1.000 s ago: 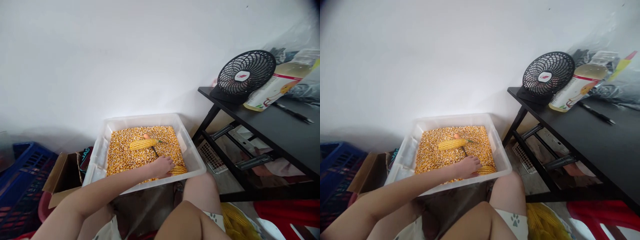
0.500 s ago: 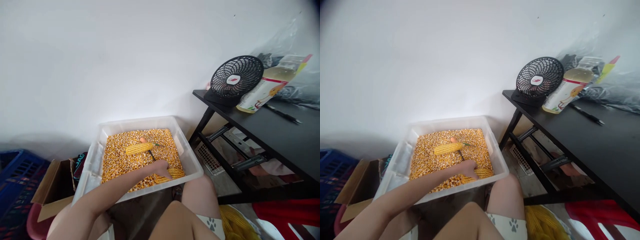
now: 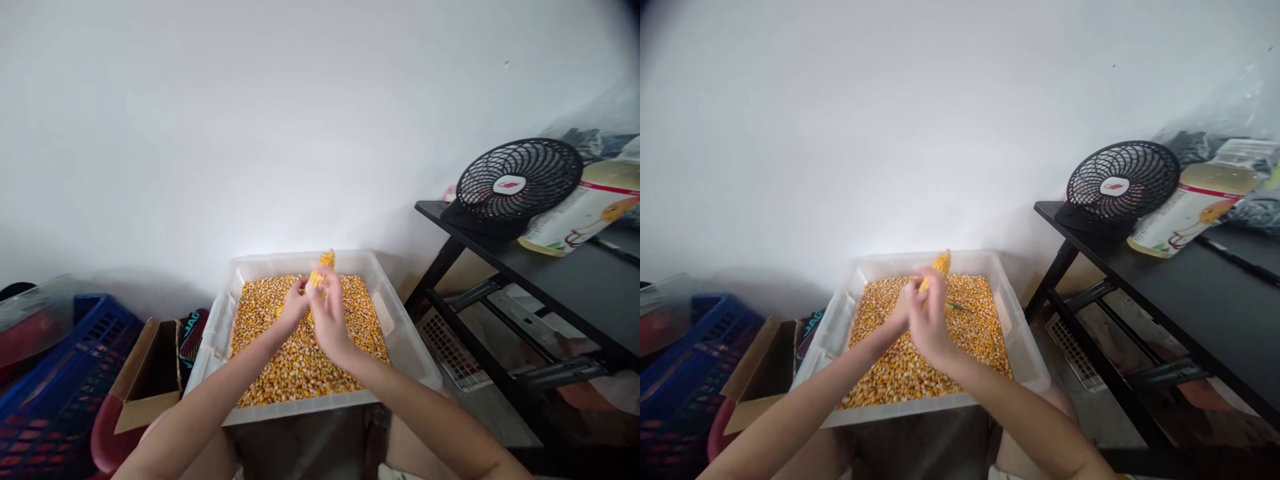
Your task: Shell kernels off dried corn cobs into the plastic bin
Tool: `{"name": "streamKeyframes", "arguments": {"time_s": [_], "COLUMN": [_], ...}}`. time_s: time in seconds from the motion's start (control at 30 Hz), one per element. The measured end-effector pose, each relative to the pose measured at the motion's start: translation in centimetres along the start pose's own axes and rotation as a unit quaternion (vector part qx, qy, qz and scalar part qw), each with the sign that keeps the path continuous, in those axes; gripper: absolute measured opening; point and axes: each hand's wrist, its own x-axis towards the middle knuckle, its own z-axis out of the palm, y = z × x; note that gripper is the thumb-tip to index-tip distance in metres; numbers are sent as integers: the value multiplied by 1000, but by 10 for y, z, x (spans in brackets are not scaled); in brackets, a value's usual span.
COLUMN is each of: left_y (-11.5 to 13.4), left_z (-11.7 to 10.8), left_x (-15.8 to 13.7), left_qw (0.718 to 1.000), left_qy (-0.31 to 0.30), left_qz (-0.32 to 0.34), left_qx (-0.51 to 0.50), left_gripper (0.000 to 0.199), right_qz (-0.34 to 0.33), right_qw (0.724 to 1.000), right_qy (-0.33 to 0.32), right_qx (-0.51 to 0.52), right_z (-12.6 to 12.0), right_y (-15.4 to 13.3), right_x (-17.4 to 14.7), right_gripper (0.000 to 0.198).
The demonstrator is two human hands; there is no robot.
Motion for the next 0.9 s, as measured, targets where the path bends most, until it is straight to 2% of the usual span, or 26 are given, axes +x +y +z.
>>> {"name": "streamKeyframes", "arguments": {"time_s": [0.07, 0.1, 0.13, 0.2, 0.23, 0.3, 0.37, 0.43, 0.5, 0.57, 0.67, 0.8, 0.9], "left_y": [-3, -6, -8, -12, -14, -17, -18, -20, -24, -30, -37, -36, -29], "left_z": [-8, -11, -13, -16, -17, -19, -22, -25, -30, -35, -46, -67, -81], "left_x": [8, 10, 11, 11, 10, 8, 9, 14, 21, 27, 34, 37, 40], "left_qw": [992, 981, 968, 938, 922, 899, 890, 889, 883, 865, 839, 806, 779], "left_qy": [82, 117, 144, 184, 193, 179, 145, 146, 179, 202, 210, 232, 226], "left_qz": [-1, -1, 6, 12, 6, -17, -33, -31, -38, -62, -88, -106, -125], "left_qx": [-99, -157, -206, -295, -335, -399, -432, -433, -431, -455, -494, -534, -572], "left_gripper": [46, 46, 45, 44, 43, 42, 40, 40, 40, 36, 34, 37, 44], "right_qz": [114, 177, 235, 308, 308, 285, 284, 268, 223, 168, 128, 154, 238], "right_qw": [991, 982, 970, 919, 896, 878, 879, 890, 901, 903, 902, 907, 896], "right_qy": [58, 47, 3, -204, -276, -343, -356, -363, -371, -375, -370, -379, -374], "right_qx": [39, 47, 66, 137, 161, 175, 141, 66, -36, -128, -182, -102, 7], "right_z": [-2, -2, -1, 4, 6, 8, 6, 2, -1, 0, 6, 15, 18], "right_y": [15, 24, 33, 49, 56, 67, 76, 83, 86, 85, 78, 70, 68], "right_x": [31, 43, 52, 58, 56, 48, 40, 35, 31, 26, 18, 12, 9], "right_gripper": [50, 55, 56, 54, 55, 69, 87, 95, 96, 93, 89, 77, 78]}}
